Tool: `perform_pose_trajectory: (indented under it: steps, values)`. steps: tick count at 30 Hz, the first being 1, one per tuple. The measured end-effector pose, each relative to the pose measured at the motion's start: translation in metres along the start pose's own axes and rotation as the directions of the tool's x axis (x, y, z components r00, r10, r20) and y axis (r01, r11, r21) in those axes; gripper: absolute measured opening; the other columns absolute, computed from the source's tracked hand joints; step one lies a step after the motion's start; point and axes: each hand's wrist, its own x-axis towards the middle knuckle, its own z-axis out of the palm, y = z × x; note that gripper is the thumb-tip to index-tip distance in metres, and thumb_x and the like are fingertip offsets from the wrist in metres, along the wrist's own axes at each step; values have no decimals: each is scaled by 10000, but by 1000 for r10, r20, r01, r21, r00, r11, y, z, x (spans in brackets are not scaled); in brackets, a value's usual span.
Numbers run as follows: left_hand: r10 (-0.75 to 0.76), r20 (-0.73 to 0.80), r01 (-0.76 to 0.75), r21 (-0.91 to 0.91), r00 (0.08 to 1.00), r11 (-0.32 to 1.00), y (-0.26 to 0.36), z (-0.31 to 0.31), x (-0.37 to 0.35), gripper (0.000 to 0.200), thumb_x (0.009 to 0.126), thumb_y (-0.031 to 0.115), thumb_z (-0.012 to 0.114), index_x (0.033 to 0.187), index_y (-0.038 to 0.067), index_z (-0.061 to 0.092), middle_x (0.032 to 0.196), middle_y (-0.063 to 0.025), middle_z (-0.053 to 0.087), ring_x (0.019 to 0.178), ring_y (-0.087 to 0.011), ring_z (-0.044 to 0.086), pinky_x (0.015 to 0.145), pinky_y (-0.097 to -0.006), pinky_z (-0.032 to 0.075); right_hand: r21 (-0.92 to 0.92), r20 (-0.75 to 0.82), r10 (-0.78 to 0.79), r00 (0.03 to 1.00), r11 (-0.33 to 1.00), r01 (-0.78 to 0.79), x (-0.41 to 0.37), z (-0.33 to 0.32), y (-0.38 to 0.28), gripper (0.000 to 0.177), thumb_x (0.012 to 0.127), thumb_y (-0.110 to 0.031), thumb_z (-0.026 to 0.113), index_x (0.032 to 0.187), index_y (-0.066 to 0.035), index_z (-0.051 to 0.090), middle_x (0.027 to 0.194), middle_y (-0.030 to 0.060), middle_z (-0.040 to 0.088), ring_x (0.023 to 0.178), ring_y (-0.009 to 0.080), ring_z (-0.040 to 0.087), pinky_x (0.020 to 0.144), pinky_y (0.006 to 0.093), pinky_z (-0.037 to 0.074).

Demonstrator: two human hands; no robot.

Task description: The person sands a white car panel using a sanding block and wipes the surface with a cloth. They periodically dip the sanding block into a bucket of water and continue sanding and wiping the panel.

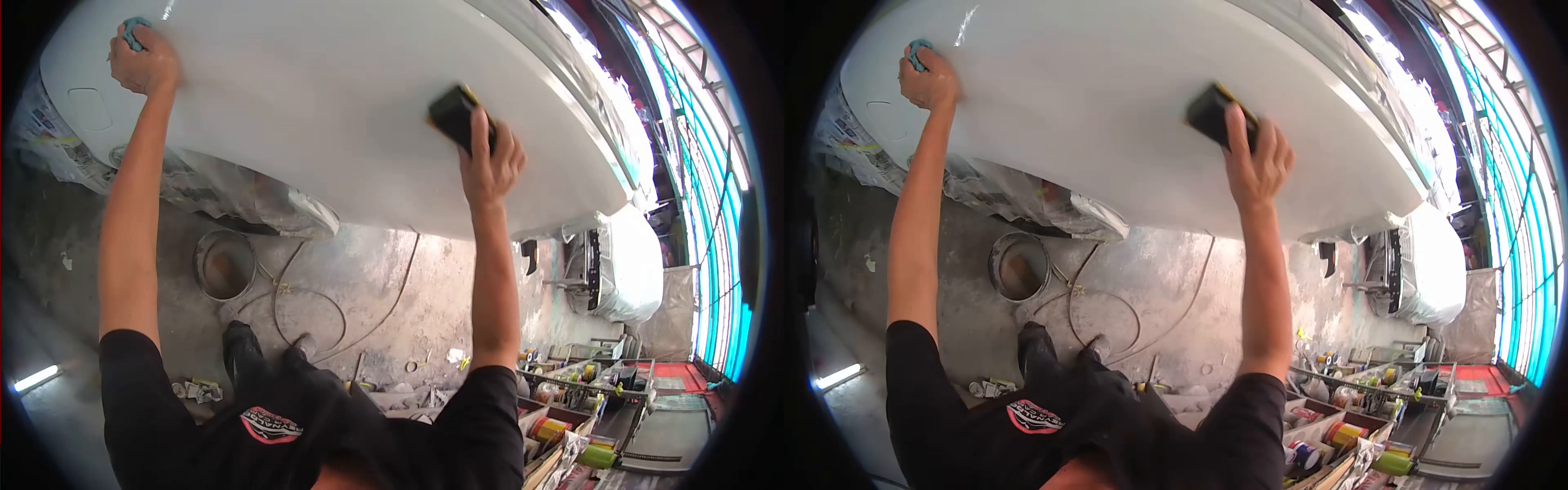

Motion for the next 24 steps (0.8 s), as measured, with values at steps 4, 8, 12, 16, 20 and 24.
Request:
perform_pose_trajectory:
  steps: [4,8,12,16,20,24]
  values:
    - [12,-48,-13,-25,999,1000,3,-2,-2,460,965,365,545,1228,22,700,1224,-178,692,1131,-421,641,986,-534,496,56,-64,-159,985,985,163,49,25,-39,617,806,-146,720,1396,-318,675,1035,33,625,875,216,615,719,337,443]
    - [18,-15,-18,-4,1000,1000,-2,-2,0,475,969,387,534,1204,14,711,1145,-218,724,1097,-432,659,960,-534,512,279,5,-271,962,925,259,182,58,-165,593,890,-133,614,1459,-276,533,1041,45,601,958,225,607,749,406,489]
    - [-32,-2,32,55,999,998,0,-1,-3,513,1084,360,485,1388,-38,599,1469,-265,560,1399,-424,474,1180,-488,361,227,28,-314,949,927,300,160,44,-134,608,886,-123,627,1471,-270,550,1018,44,600,911,226,609,736,387,480]
    - [-114,-17,115,38,993,993,8,2,-6,552,1097,397,466,1419,-36,577,1486,-263,546,1417,-421,458,1210,-474,331,57,-19,-348,937,936,348,61,9,-5,573,790,-162,755,1339,-318,716,976,47,657,821,228,633,753,336,486]
    - [-154,-7,154,52,988,987,12,-2,-10,552,1100,389,471,1445,-32,556,1504,-256,532,1424,-414,452,1225,-467,316,62,165,-415,895,910,410,89,4,-8,685,722,-207,826,1364,-396,677,991,2,639,869,199,625,736,336,471]
    - [-182,-68,184,37,981,982,11,8,-11,546,1091,382,498,1436,-36,562,1502,-247,537,1425,-405,453,1220,-460,324,273,46,-507,861,835,477,191,45,-75,798,765,-210,795,1491,-414,534,895,-32,536,817,164,556,665,353,426]
